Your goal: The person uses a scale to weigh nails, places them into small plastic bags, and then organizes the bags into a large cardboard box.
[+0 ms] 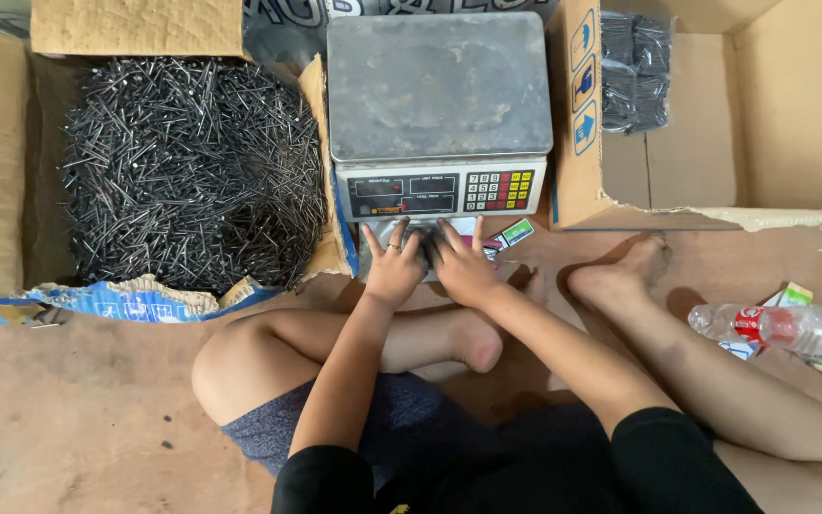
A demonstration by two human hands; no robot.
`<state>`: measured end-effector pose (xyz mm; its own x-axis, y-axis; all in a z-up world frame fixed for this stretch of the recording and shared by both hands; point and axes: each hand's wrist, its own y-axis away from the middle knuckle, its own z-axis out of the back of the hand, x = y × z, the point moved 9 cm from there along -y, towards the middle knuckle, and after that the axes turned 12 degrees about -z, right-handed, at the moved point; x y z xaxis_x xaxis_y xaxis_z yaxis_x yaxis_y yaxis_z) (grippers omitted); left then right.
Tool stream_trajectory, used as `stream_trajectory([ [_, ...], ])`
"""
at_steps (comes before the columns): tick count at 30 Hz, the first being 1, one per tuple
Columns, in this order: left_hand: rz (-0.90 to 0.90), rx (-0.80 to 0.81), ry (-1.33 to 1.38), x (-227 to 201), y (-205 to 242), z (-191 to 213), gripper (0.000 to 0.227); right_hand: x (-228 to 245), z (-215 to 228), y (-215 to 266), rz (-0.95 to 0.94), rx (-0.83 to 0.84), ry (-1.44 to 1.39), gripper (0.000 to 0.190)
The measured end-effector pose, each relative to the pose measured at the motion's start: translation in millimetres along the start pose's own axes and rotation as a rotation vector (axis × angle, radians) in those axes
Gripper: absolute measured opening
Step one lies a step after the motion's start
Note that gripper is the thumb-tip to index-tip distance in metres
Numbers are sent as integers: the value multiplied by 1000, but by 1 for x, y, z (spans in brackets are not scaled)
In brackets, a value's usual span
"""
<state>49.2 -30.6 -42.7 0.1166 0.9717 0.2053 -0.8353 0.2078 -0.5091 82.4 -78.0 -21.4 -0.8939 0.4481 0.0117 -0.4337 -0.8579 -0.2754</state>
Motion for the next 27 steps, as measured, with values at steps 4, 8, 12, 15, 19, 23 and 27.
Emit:
stream_trajectory([
  [4, -25, 6, 10, -3, -7, 6, 10, -6, -24, -3, -19, -29, -6, 34],
  [8, 51, 96, -33, -3, -5, 1, 26, -3, -19, -7, -23, -18, -1, 30],
  [12, 105, 184, 30, 7, -6, -7, 30, -10, -15, -14, -85, 143, -65, 30],
  [15, 147, 407, 212, 13, -31, 20, 28, -20, 12, -19, -98, 276, -74, 31],
  [19, 78, 422, 275, 3, -68, 47, 21, -50, 43, -15, -97, 346, -109, 38],
  [23, -85, 431, 379, -16, -128, 79, 33, -86, 105, -10, -270, 541, -302, 24],
  [27, -224, 541, 487, -48, -192, 95, 39, -134, 125, 11, -333, 478, -88, 26],
])
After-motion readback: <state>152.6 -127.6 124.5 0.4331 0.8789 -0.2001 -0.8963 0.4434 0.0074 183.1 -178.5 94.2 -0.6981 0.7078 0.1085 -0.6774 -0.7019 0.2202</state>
